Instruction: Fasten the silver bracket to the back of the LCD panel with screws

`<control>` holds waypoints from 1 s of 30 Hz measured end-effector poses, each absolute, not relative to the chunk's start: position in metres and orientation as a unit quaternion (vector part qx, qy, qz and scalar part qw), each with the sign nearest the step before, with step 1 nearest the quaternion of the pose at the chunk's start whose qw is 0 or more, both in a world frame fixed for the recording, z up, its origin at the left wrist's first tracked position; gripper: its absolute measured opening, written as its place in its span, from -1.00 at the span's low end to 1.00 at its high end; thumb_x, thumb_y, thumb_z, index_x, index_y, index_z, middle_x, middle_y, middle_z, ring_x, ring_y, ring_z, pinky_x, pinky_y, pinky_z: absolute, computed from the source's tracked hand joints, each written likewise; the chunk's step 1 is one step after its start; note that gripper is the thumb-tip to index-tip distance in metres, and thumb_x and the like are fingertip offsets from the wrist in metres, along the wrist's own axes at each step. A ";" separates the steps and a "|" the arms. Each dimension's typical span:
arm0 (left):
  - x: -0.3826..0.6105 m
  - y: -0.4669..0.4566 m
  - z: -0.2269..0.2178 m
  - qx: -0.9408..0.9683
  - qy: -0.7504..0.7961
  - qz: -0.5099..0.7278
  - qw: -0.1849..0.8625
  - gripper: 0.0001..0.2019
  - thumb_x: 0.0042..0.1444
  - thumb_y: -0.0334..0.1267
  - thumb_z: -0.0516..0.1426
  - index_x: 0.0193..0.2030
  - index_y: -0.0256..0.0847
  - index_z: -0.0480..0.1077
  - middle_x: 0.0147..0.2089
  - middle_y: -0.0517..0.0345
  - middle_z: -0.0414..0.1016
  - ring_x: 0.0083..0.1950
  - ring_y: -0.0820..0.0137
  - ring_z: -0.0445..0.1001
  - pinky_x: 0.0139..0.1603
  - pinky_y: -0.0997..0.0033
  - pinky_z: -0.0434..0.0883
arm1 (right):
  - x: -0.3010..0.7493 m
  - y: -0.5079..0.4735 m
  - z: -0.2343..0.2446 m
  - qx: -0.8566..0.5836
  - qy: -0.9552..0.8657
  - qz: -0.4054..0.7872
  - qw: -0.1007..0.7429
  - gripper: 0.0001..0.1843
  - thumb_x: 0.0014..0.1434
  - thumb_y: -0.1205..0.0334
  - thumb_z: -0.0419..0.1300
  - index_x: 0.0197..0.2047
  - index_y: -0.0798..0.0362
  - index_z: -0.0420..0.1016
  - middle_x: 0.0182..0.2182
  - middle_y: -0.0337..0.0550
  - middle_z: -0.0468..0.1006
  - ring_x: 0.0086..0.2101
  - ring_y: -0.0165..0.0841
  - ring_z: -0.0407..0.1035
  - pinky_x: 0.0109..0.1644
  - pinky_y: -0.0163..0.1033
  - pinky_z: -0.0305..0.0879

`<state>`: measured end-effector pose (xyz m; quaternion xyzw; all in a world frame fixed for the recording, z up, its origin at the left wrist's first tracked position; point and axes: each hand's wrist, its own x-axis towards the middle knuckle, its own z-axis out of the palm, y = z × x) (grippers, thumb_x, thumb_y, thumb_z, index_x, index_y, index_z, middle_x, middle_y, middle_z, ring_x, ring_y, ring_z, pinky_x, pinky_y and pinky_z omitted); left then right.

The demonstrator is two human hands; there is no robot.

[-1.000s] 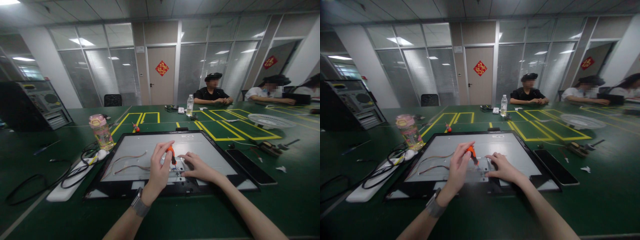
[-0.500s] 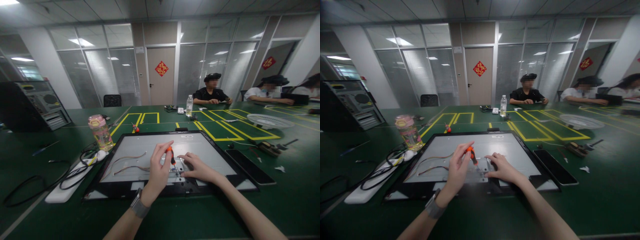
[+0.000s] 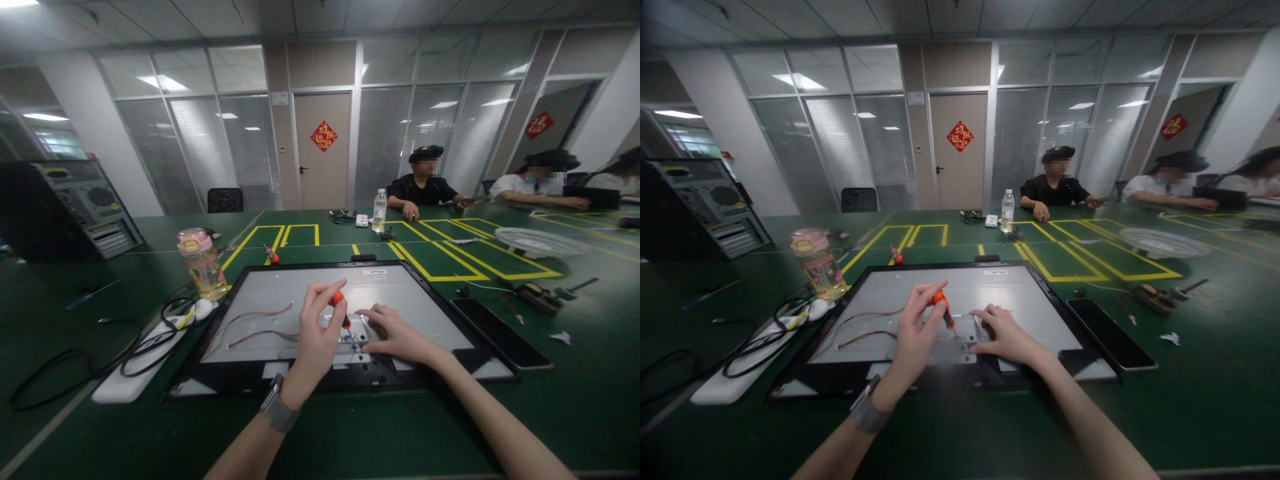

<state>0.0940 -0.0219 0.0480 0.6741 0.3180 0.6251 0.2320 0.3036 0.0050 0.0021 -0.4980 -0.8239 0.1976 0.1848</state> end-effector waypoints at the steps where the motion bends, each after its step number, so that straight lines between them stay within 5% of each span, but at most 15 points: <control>1: 0.094 -0.022 0.048 0.677 0.312 0.622 0.238 -0.70 0.28 -0.31 0.05 0.09 -0.06 0.45 -0.10 0.10 0.40 -0.10 0.38 0.42 -0.04 0.37 0.37 | 0.304 0.005 0.003 -0.498 -0.824 0.199 0.184 -0.28 0.02 -0.12 0.34 0.21 -0.07 0.33 -0.11 -0.06 0.37 -0.08 -0.10 0.29 0.06 -0.05 0.22; 8: 0.095 -0.023 0.047 0.679 0.314 0.623 0.230 -0.78 0.24 -0.30 0.12 -0.02 -0.11 0.49 -0.21 0.14 0.37 -0.21 0.40 0.41 -0.11 0.39 0.38 | 0.304 0.005 0.002 -0.495 -0.826 0.197 0.184 -0.28 0.02 -0.10 0.34 0.22 -0.07 0.32 -0.13 -0.08 0.37 -0.10 -0.12 0.29 0.04 -0.06 0.23; 13: 0.095 -0.024 0.049 0.685 0.305 0.616 0.241 -0.71 0.30 -0.33 0.00 0.09 -0.10 0.43 -0.12 0.09 0.38 -0.14 0.39 0.41 -0.10 0.40 0.37 | 0.303 0.005 0.003 -0.503 -0.822 0.197 0.181 -0.27 0.02 -0.09 0.35 0.22 -0.08 0.32 -0.13 -0.08 0.37 -0.09 -0.11 0.29 0.04 -0.06 0.23; 20: 0.096 -0.022 0.050 0.666 0.329 0.642 0.192 -0.91 0.16 -0.33 0.18 -0.21 -0.13 0.51 -0.30 0.20 0.33 -0.24 0.41 0.38 -0.14 0.41 0.35 | 0.304 0.005 0.004 -0.499 -0.826 0.195 0.176 -0.27 0.02 -0.08 0.35 0.23 -0.05 0.32 -0.12 -0.06 0.37 -0.09 -0.11 0.29 0.04 -0.06 0.23; 30: 0.097 -0.024 0.043 0.648 0.313 0.634 0.283 -0.78 0.34 -0.27 -0.02 0.00 -0.15 0.40 -0.09 0.05 0.47 -0.06 0.34 0.46 -0.04 0.34 0.38 | 0.304 0.005 0.002 -0.502 -0.822 0.198 0.182 -0.28 0.02 -0.08 0.35 0.22 -0.09 0.31 -0.12 -0.09 0.37 -0.09 -0.12 0.28 0.05 -0.06 0.22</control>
